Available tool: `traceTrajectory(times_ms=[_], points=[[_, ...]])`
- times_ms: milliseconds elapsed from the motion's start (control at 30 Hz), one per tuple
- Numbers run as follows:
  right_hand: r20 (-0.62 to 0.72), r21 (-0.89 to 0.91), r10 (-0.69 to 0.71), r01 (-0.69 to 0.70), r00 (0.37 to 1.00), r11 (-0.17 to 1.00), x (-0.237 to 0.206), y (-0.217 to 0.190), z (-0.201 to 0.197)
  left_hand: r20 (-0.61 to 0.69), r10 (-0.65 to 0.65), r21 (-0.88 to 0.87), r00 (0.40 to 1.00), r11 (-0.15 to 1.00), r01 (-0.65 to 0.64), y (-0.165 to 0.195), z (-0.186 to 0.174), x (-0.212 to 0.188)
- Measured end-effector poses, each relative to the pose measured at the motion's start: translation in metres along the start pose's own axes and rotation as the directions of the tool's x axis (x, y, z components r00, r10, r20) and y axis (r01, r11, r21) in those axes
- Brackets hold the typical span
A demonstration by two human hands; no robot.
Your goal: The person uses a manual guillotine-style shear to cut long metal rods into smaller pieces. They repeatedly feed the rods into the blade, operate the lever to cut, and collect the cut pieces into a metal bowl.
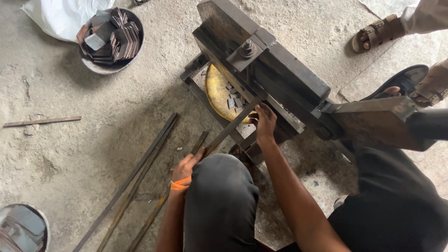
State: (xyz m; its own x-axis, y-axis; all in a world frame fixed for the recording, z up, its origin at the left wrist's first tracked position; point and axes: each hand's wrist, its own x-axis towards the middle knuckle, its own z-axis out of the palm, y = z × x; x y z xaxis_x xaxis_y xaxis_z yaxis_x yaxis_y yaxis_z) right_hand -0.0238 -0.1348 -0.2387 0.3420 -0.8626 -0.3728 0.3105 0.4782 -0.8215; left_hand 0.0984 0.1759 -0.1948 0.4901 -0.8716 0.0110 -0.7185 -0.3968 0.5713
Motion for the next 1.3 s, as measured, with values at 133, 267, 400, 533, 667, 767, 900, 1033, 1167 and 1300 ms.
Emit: traceTrajectory(times_ms=[133, 267, 400, 533, 667, 767, 900, 1033, 1167, 1300], points=[[0.05, 0.057, -0.045, 0.042, 0.998, 0.998, 0.001, -0.001, 0.003, -0.048, 0.0, 0.009, 0.999, 1.0, 0.001, 0.011, -0.004, 0.005], [0.024, 0.108, -0.063, 0.06, 0.998, 0.992, 0.005, 0.004, 0.005, -0.019, -0.041, -0.021, 0.999, 0.999, 0.04, 0.022, -0.001, 0.01], [-0.028, 0.108, -0.011, 0.014, 1.0, 0.994, 0.008, 0.004, 0.008, -0.06, -0.061, -0.014, 0.996, 0.998, 0.06, 0.032, 0.005, 0.011], [-0.004, 0.128, -0.04, 0.04, 0.999, 0.991, 0.009, 0.004, 0.01, -0.105, -0.058, 0.0, 0.993, 0.998, 0.058, 0.034, 0.007, 0.014], [0.022, 0.154, -0.054, 0.05, 0.998, 0.987, 0.01, 0.005, 0.01, -0.094, -0.057, 0.019, 0.994, 0.998, 0.059, 0.034, 0.008, 0.016], [0.016, 0.152, -0.045, 0.042, 0.999, 0.987, 0.011, 0.007, 0.009, -0.075, -0.089, 0.035, 0.993, 0.995, 0.091, 0.034, 0.008, 0.016], [0.03, 0.152, -0.047, 0.042, 0.998, 0.987, 0.012, 0.008, 0.008, -0.08, -0.124, 0.024, 0.989, 0.992, 0.127, 0.036, 0.004, 0.015], [0.044, 0.151, -0.041, 0.034, 0.998, 0.988, 0.011, 0.008, 0.009, -0.112, -0.111, -0.011, 0.987, 0.994, 0.11, 0.043, -0.004, 0.018], [0.031, 0.149, 0.007, -0.012, 0.999, 0.989, 0.008, 0.008, 0.011, -0.062, -0.165, 0.039, 0.984, 0.985, 0.167, 0.058, -0.02, 0.024], [0.054, 0.195, 0.012, -0.023, 0.998, 0.981, 0.003, 0.012, 0.016, -0.063, -0.123, 0.11, 0.99, 0.985, 0.13, 0.075, -0.051, 0.024]])
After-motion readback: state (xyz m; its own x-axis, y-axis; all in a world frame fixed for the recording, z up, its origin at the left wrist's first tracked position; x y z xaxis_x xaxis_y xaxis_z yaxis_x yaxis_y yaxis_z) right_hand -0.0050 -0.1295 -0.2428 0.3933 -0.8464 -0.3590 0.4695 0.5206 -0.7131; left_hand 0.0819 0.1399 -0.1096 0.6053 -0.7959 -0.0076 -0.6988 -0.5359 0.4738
